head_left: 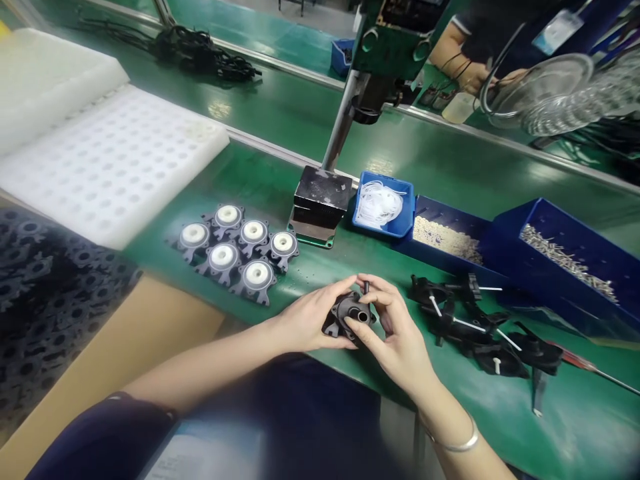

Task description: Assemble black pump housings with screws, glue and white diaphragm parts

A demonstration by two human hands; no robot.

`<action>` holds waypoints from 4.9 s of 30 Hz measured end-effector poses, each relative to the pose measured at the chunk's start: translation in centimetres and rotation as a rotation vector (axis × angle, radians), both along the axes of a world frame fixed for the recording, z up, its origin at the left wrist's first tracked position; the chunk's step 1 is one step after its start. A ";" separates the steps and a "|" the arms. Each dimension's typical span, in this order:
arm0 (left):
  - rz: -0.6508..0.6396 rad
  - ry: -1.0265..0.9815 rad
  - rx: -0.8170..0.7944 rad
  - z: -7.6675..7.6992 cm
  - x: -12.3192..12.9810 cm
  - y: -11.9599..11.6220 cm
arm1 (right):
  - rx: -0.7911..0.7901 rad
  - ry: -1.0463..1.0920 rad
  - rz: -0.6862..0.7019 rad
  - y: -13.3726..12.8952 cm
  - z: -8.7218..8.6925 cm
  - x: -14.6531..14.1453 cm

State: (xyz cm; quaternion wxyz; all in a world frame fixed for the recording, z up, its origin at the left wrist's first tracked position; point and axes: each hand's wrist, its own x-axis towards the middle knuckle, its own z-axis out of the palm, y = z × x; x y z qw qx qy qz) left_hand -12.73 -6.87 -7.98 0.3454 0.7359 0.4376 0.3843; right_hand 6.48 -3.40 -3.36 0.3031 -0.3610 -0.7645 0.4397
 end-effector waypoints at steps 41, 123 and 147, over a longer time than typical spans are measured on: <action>-0.122 0.086 0.208 1.4 -0.5 0.6 | 0.013 -0.906 -0.668 20.2 7.5 19.8; -0.118 -0.043 0.207 -0.2 1.2 1.6 | 0.225 0.015 -0.262 -0.7 4.8 2.1; -0.032 -0.141 0.135 -0.7 1.2 1.3 | 0.807 -0.338 -0.056 0.4 5.3 0.5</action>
